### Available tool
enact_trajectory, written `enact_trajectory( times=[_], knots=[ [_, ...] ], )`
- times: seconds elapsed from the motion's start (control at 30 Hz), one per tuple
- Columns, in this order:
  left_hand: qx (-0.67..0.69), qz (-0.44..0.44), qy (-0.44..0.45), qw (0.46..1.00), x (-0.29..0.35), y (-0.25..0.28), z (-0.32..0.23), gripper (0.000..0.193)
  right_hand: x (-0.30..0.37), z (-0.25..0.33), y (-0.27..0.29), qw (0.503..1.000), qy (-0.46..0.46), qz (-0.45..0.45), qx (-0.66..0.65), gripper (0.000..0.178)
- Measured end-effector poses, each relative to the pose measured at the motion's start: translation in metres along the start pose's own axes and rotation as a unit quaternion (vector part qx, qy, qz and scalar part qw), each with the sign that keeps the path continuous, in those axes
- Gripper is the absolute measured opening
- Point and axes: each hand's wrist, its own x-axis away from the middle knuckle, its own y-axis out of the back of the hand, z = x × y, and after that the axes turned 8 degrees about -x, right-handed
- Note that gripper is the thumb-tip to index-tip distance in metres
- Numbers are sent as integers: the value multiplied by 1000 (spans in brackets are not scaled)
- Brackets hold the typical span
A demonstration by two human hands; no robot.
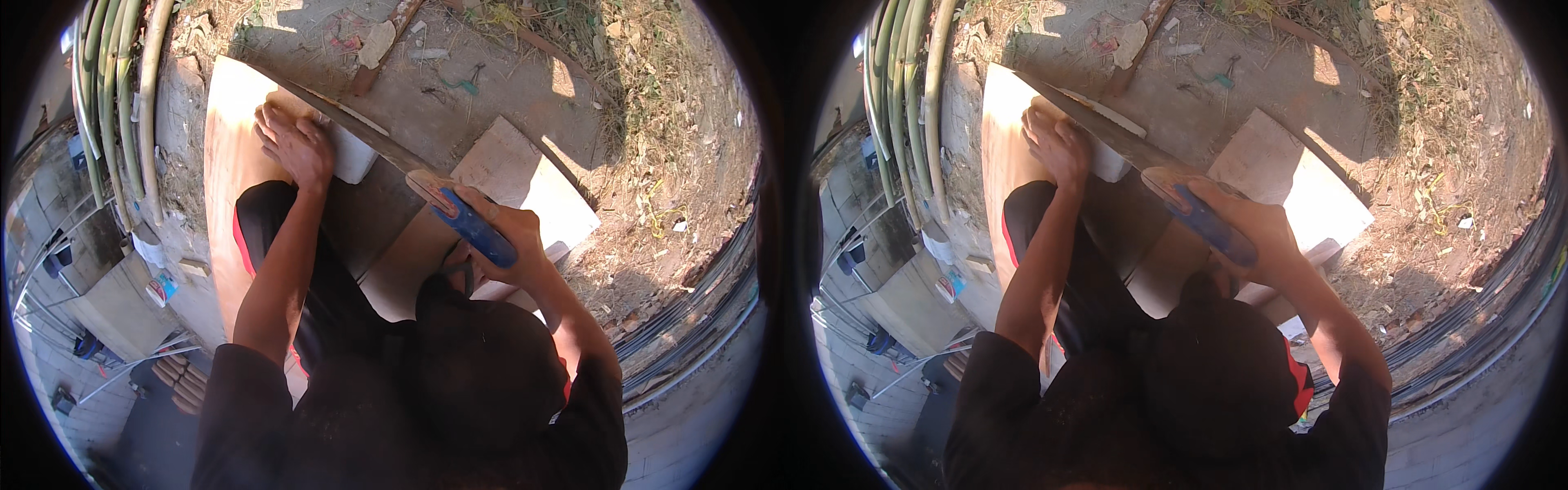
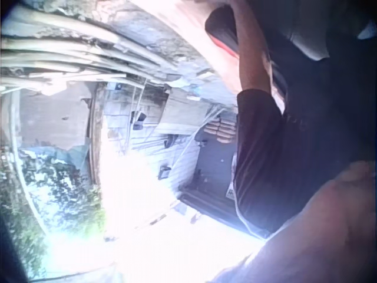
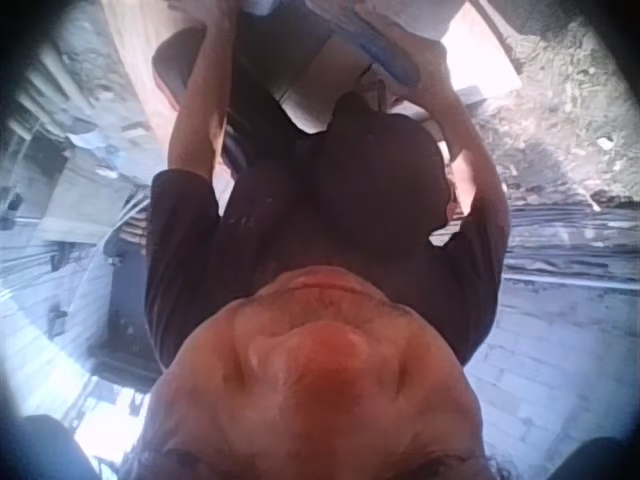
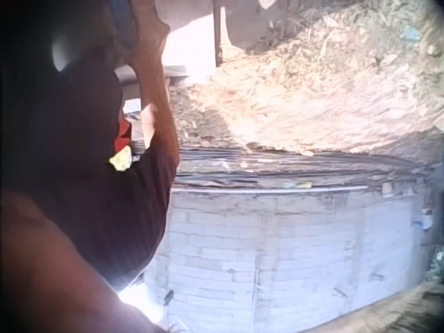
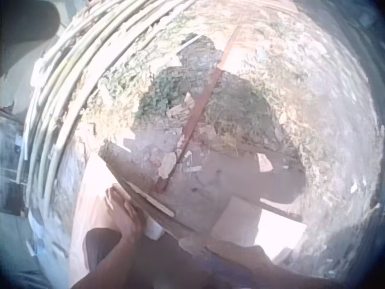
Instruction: The person saws a small piece of wood using a hand saw, then picks up a long wooden strip, places it across two boards, and uses the hand saw to cut a notch into it.
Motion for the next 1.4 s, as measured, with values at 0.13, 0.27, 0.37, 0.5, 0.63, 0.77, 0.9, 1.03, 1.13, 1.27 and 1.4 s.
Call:
enact_trajectory(
  times=[0.13,0.27,0.37,0.5,0.63,0.77,0.9,1.03,1.13,1.27,1.4],
  knots=[
    [-18,18,16,1000,2,8,-15,67,21,8,3,998,-18,-58,17,76],
    [-15,12,6,1000,0,2,-6,66,-57,-5,-24,999,18,-41,-30,75],
    [0,17,2,1000,6,3,3,66,-31,0,-16,999,-4,-25,-47,74],
    [-8,15,19,1000,0,11,-14,67,35,2,9,989,-129,-18,-75,74],
    [-33,11,2,999,-1,8,-17,67,-7,-2,-7,997,-71,-21,-30,71],
    [-16,-12,-7,1000,-1,0,-9,64,-56,-4,-22,999,5,-14,-30,72],
    [-28,-26,3,999,-2,7,-18,62,30,8,16,998,-33,-20,-47,75],
    [-26,-3,7,1000,-4,9,-12,66,17,-5,-2,999,-33,-30,-19,77],
    [-9,5,2,1000,2,3,-14,65,-73,-22,-26,996,-69,8,54,78],
    [-11,15,25,1000,11,16,-7,65,-56,18,-22,994,54,-67,-65,64],
    [-10,1,27,1000,-1,10,-15,66,-26,17,-2,992,3,-111,-60,69]
  ],
)
